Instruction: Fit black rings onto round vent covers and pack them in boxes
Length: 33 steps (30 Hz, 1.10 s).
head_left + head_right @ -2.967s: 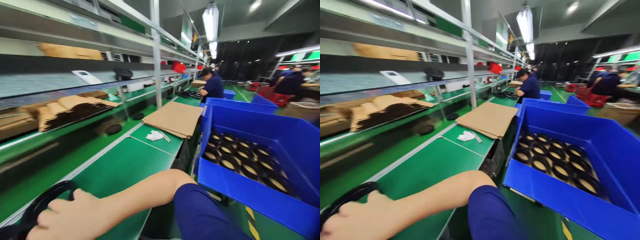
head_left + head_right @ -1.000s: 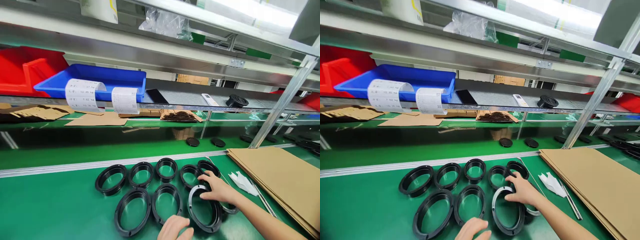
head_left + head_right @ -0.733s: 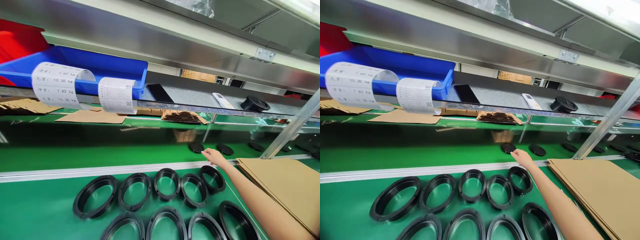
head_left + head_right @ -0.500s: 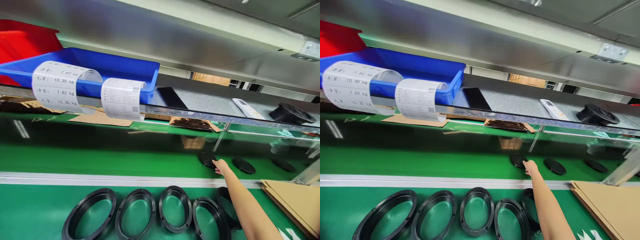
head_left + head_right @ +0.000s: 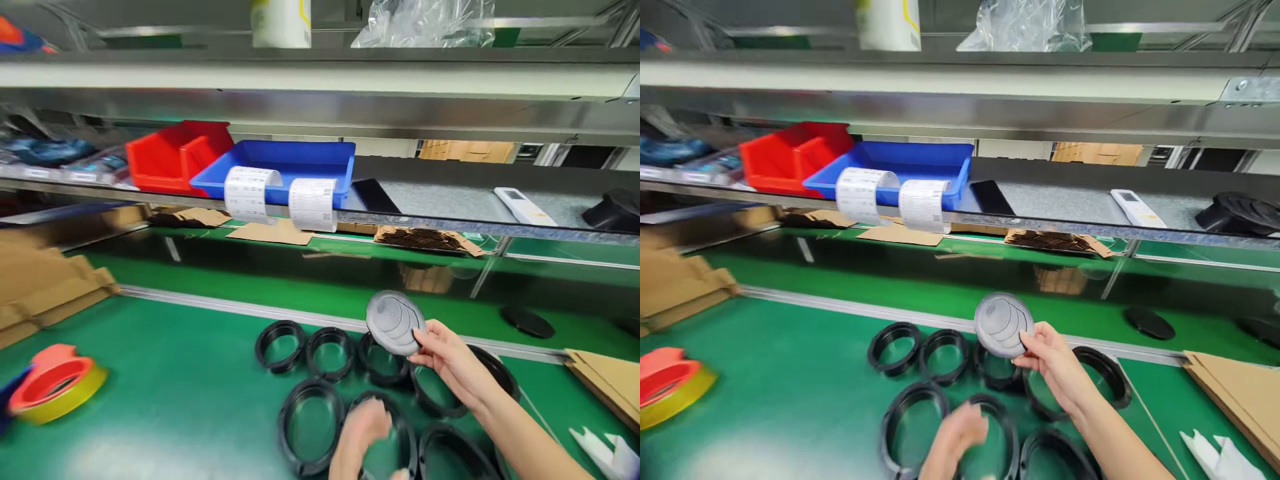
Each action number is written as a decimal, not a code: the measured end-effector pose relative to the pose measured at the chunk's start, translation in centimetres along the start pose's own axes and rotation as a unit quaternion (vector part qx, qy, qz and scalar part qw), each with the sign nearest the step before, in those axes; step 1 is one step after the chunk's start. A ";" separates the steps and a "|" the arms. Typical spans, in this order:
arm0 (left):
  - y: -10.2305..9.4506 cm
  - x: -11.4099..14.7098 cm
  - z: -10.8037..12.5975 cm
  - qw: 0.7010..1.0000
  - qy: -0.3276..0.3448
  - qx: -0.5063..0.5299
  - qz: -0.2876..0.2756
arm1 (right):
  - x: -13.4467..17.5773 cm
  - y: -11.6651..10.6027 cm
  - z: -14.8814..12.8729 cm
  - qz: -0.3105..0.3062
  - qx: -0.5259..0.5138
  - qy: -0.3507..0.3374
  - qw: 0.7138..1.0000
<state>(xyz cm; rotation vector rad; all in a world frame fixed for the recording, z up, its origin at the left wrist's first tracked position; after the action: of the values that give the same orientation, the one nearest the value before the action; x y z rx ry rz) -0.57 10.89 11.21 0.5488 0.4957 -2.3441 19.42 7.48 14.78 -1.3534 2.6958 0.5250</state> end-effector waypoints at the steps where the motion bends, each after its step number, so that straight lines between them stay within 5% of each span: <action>1: -1.1 0.3 0.3 0.999 -0.025 0.042 0.018 | 2.4 2.0 0.0 -0.013 -0.017 0.010 1.000; 3: -2.9 0.3 0.1 0.973 -0.096 0.206 0.032 | 6.5 5.4 0.5 -0.027 -0.057 0.036 0.997; 6: -3.2 0.7 -1.3 0.845 -0.236 0.480 -0.009 | 11.5 9.9 2.2 -0.051 -0.122 0.084 0.988; 8: -3.6 1.7 -1.6 0.771 -0.303 0.560 -0.030 | 14.1 12.5 3.5 -0.087 -0.132 0.115 0.981; 11: -5.9 3.1 -1.0 0.712 -0.333 0.618 -0.031 | 16.9 15.6 4.5 -0.197 -0.038 0.129 0.971; 13: -7.2 4.1 -0.3 0.700 -0.340 0.627 -0.045 | 17.1 16.3 3.6 -0.237 0.074 0.060 0.967; 15: -7.6 5.2 0.5 0.691 -0.358 0.624 -0.074 | 16.1 16.2 0.9 -0.213 0.187 -0.085 0.955; 18: -7.2 6.6 1.7 0.672 -0.365 0.633 -0.119 | 15.4 16.0 -2.5 -0.142 0.333 -0.285 0.888; 20: -6.8 7.3 2.3 0.660 -0.358 0.647 -0.134 | 15.4 16.3 -2.5 -0.131 0.402 -0.343 0.839; 25: -6.0 8.4 2.8 0.637 -0.372 0.662 -0.131 | 16.4 16.4 -0.7 -0.138 0.457 -0.384 0.791; 33: -5.7 9.3 1.5 0.650 -0.419 0.630 -0.065 | 16.2 15.6 1.0 -0.162 0.382 -0.293 0.861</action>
<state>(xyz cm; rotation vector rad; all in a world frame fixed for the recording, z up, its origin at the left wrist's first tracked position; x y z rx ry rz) -11.22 9.26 8.93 -0.1205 -1.6771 -2.3967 -2.79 4.05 14.39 -1.1122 1.7981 -0.1593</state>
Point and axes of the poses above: each hand's wrist, its own x-axis away from the middle knuckle, its own y-axis out of the palm, z = x × y, the point moved 10 cm from there along -x, towards the middle knuckle, and after that the axes turned 12 degrees about -y, right-handed, at the moved point
